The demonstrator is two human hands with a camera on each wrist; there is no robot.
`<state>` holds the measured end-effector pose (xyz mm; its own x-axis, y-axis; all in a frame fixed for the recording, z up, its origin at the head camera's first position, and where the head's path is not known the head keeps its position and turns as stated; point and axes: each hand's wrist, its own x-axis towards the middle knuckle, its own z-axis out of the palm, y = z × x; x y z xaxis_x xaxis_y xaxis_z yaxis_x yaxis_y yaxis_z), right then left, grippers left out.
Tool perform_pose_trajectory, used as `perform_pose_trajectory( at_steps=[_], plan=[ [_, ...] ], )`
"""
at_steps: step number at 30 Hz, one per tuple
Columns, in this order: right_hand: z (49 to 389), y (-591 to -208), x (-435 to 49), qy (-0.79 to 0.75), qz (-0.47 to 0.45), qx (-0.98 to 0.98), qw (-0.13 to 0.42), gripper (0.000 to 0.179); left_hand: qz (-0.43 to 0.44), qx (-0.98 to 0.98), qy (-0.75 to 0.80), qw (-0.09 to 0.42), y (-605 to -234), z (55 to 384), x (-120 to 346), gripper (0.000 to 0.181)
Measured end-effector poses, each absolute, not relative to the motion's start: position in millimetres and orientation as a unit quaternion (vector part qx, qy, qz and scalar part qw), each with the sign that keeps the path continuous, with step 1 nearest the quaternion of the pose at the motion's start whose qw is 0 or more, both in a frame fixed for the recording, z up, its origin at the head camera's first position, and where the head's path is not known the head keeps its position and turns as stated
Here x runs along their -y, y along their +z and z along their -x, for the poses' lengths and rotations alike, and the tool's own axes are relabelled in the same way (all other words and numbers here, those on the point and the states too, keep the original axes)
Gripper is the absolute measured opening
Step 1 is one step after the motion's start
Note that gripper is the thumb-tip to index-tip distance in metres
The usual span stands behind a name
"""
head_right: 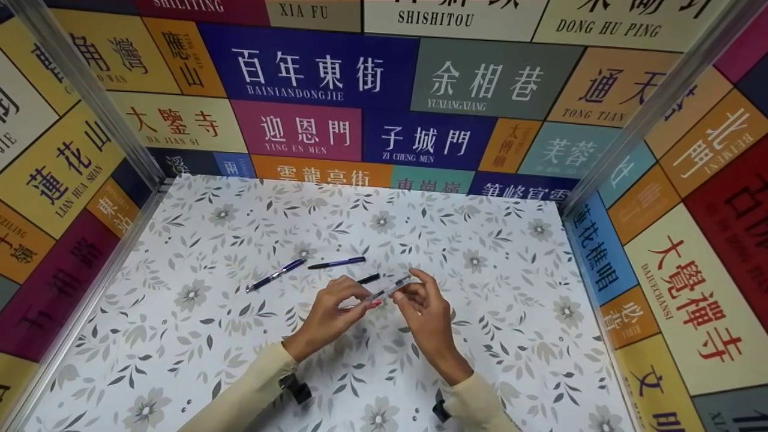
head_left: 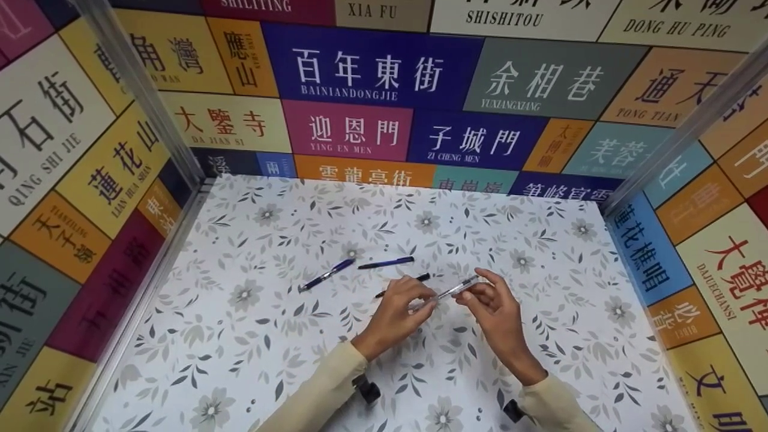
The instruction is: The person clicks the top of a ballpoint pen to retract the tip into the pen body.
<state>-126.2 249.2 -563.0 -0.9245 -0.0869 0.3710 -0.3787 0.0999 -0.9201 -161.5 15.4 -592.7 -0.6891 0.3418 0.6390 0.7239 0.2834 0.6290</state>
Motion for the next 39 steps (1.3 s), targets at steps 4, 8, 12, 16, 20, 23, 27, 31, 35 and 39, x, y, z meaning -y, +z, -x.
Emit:
perform_pose_trajectory(
  at_steps=[4, 8, 12, 16, 20, 23, 27, 31, 35, 39],
  plan=[
    [125, -561, -248, 0.649, -0.154, 0.737, 0.109, 0.054, 0.345, 0.776, -0.492, 0.192, -590, 159, -17, 0.004],
    [124, -559, -246, 0.65, -0.157, 0.736, 0.108, 0.055, 0.34, 0.782, -0.488, 0.187, -591, 157, -18, 0.005],
    [124, -556, -244, 0.662, -0.162, 0.724, 0.11, 0.055, 0.333, 0.779, -0.497, 0.187, -593, 156, -20, 0.005],
    [124, -554, -241, 0.667, -0.169, 0.717, 0.114, 0.056, 0.325, 0.77, -0.514, 0.192, -595, 155, -21, 0.005],
    [123, -554, -238, 0.675, -0.173, 0.708, 0.117, 0.056, 0.314, 0.766, -0.526, 0.195, -596, 154, -22, 0.007],
    [123, -555, -235, 0.68, -0.173, 0.702, 0.122, 0.056, 0.306, 0.767, -0.528, 0.198, -597, 153, -24, 0.007],
    [123, -555, -232, 0.679, -0.173, 0.701, 0.133, 0.057, 0.303, 0.766, -0.531, 0.199, -598, 152, -26, 0.006],
    [124, -556, -230, 0.675, -0.182, 0.7, 0.144, 0.059, 0.3, 0.764, -0.536, 0.197, -599, 150, -27, 0.007],
    [124, -557, -229, 0.658, -0.196, 0.709, 0.16, 0.061, 0.294, 0.767, -0.537, 0.191, -599, 149, -27, 0.007],
    [124, -557, -229, 0.638, -0.211, 0.72, 0.175, 0.063, 0.292, 0.769, -0.537, 0.188, -600, 147, -27, 0.008]
  ],
)
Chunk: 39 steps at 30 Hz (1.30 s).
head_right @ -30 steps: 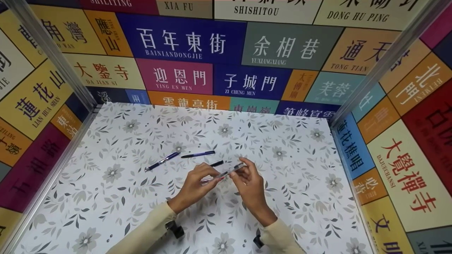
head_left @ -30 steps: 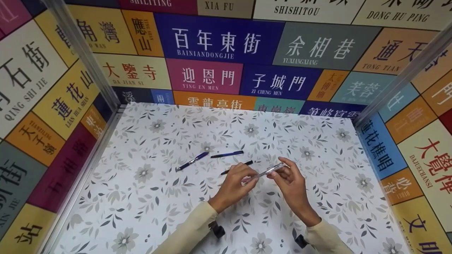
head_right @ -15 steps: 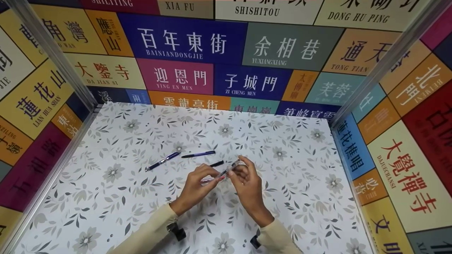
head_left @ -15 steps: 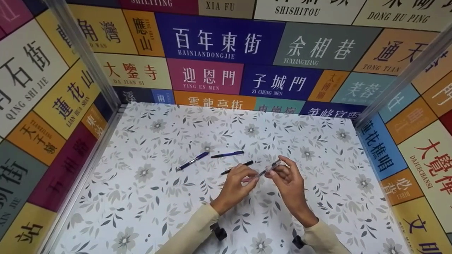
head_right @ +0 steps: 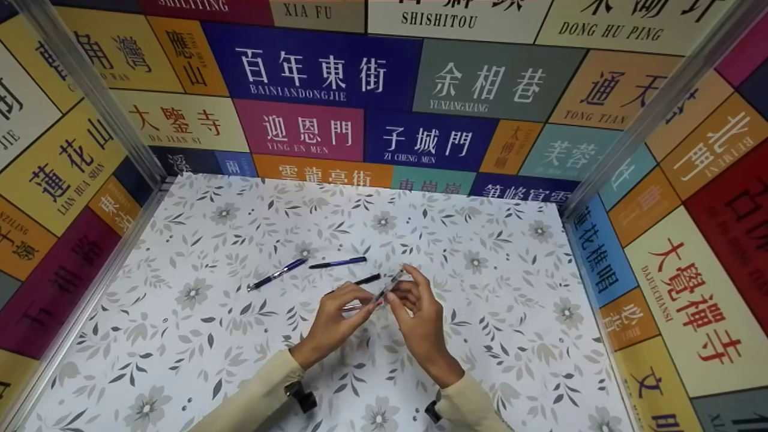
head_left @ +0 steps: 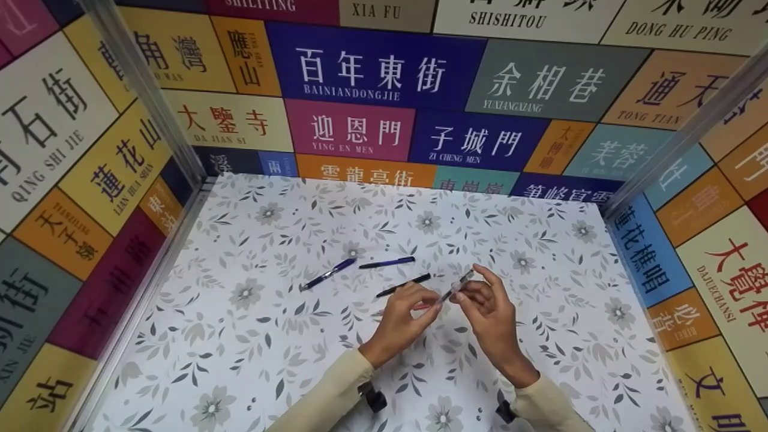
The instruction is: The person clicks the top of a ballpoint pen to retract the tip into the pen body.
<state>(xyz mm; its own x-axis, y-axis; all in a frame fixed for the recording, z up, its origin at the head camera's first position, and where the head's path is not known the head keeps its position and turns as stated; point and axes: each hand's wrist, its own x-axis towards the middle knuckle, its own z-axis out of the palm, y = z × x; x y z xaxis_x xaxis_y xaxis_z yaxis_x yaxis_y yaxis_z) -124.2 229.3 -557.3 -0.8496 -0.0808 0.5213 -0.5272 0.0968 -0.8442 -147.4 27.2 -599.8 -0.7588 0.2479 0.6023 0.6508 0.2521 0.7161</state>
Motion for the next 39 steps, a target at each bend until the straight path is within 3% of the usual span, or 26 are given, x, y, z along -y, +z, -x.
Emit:
perform_pose_trajectory(
  at_steps=[18, 39],
  plan=[
    [127, -558, -234, 0.611, -0.272, 0.716, 0.2, 0.07, 0.287, 0.736, -0.603, 0.11, -592, 141, -28, 0.007],
    [125, -549, -234, 0.602, -0.302, 0.715, 0.189, 0.072, 0.275, 0.728, -0.626, 0.054, -588, 138, -24, 0.01]
  ],
)
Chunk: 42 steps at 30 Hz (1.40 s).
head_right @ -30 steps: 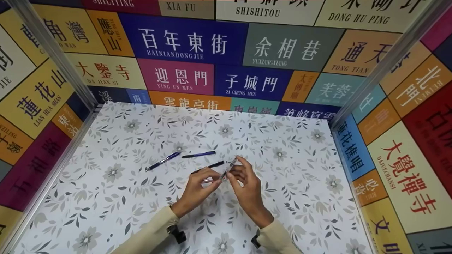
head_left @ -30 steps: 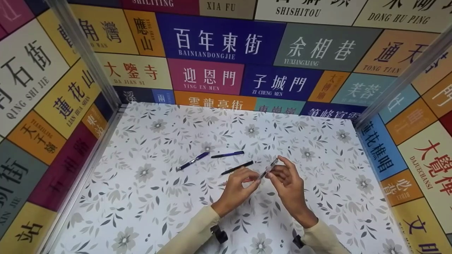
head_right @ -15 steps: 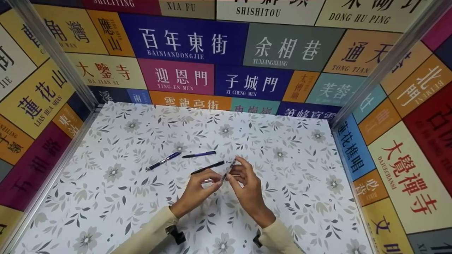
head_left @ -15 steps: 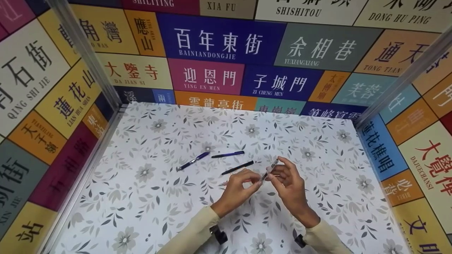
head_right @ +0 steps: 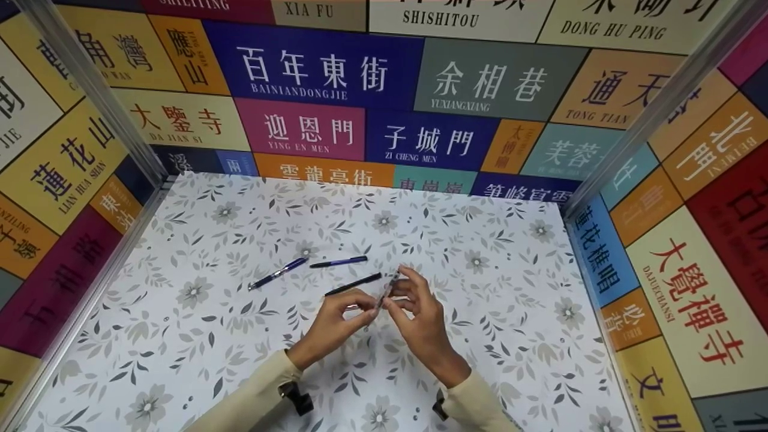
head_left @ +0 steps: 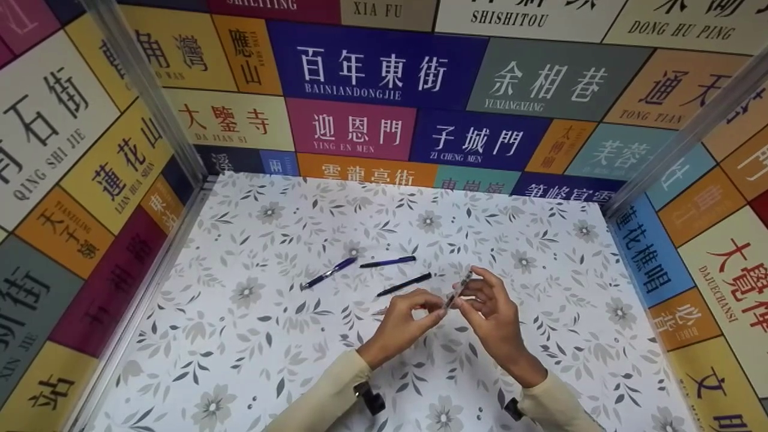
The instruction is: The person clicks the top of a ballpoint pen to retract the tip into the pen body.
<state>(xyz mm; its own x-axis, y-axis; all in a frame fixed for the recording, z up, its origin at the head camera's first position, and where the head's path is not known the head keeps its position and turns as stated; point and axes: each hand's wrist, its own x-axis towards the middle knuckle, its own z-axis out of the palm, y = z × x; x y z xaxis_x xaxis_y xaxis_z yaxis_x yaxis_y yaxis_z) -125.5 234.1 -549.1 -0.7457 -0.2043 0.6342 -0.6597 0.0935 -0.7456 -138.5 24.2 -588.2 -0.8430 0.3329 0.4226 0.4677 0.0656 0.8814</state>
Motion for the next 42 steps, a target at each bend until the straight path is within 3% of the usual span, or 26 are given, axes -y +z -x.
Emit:
perform_pose_trajectory(
  at_steps=[23, 42],
  plan=[
    [129.7, -543.9, -239.0, 0.581, -0.338, 0.721, 0.168, 0.074, 0.279, 0.716, -0.639, 0.02, -586.8, 135.3, -24.8, 0.011],
    [129.0, -541.2, -238.9, 0.552, -0.332, 0.748, 0.162, 0.072, 0.289, 0.706, -0.646, 0.028, -589.0, 133.3, -27.0, 0.01]
  ],
)
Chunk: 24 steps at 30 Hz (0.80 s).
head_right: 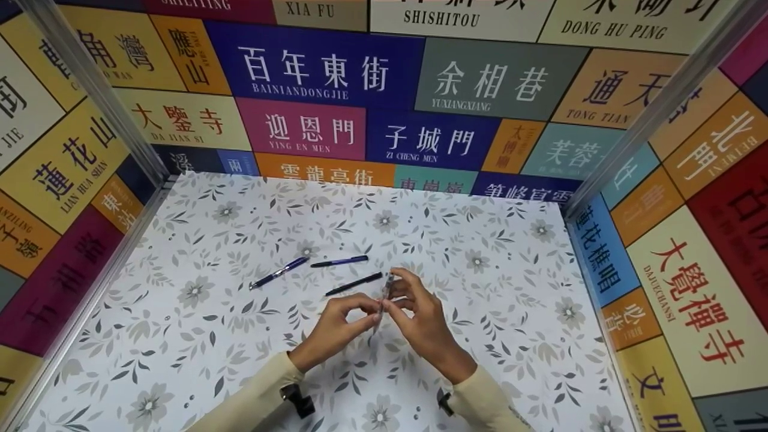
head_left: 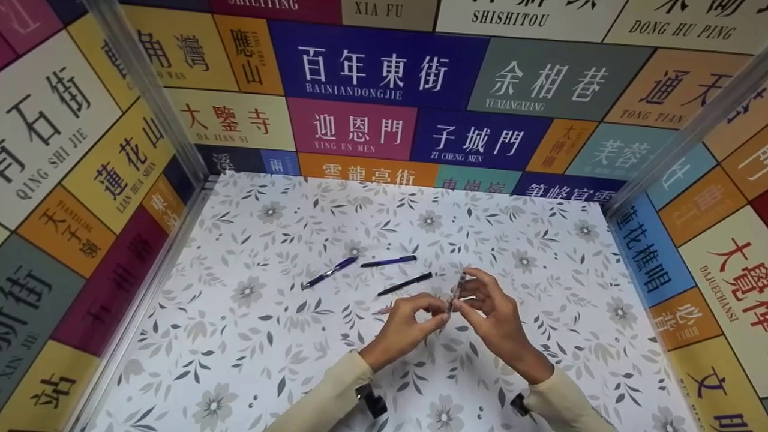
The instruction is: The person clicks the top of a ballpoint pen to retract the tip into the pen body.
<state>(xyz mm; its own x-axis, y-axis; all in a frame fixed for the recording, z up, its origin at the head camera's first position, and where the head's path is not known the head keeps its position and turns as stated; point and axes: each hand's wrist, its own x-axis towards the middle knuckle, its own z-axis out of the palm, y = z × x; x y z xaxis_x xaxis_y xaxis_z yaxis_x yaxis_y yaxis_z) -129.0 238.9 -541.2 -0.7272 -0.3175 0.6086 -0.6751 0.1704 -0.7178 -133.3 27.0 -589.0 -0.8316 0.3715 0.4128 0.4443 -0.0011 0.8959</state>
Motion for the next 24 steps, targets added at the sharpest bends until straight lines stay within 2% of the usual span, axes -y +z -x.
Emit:
perform_pose_trajectory(
  at_steps=[12, 17, 24],
  plan=[
    [129.6, -540.9, -238.2, 0.543, -0.336, 0.751, 0.167, 0.072, 0.287, 0.717, -0.635, 0.021, -587.3, 131.3, -26.3, 0.014],
    [129.3, -541.7, -237.8, 0.54, -0.337, 0.751, 0.174, 0.07, 0.288, 0.713, -0.639, 0.018, -587.8, 131.3, -26.8, 0.01],
    [127.8, -542.2, -237.9, 0.539, -0.331, 0.755, 0.173, 0.07, 0.292, 0.709, -0.641, 0.031, -588.2, 131.3, -27.9, 0.012]
  ],
)
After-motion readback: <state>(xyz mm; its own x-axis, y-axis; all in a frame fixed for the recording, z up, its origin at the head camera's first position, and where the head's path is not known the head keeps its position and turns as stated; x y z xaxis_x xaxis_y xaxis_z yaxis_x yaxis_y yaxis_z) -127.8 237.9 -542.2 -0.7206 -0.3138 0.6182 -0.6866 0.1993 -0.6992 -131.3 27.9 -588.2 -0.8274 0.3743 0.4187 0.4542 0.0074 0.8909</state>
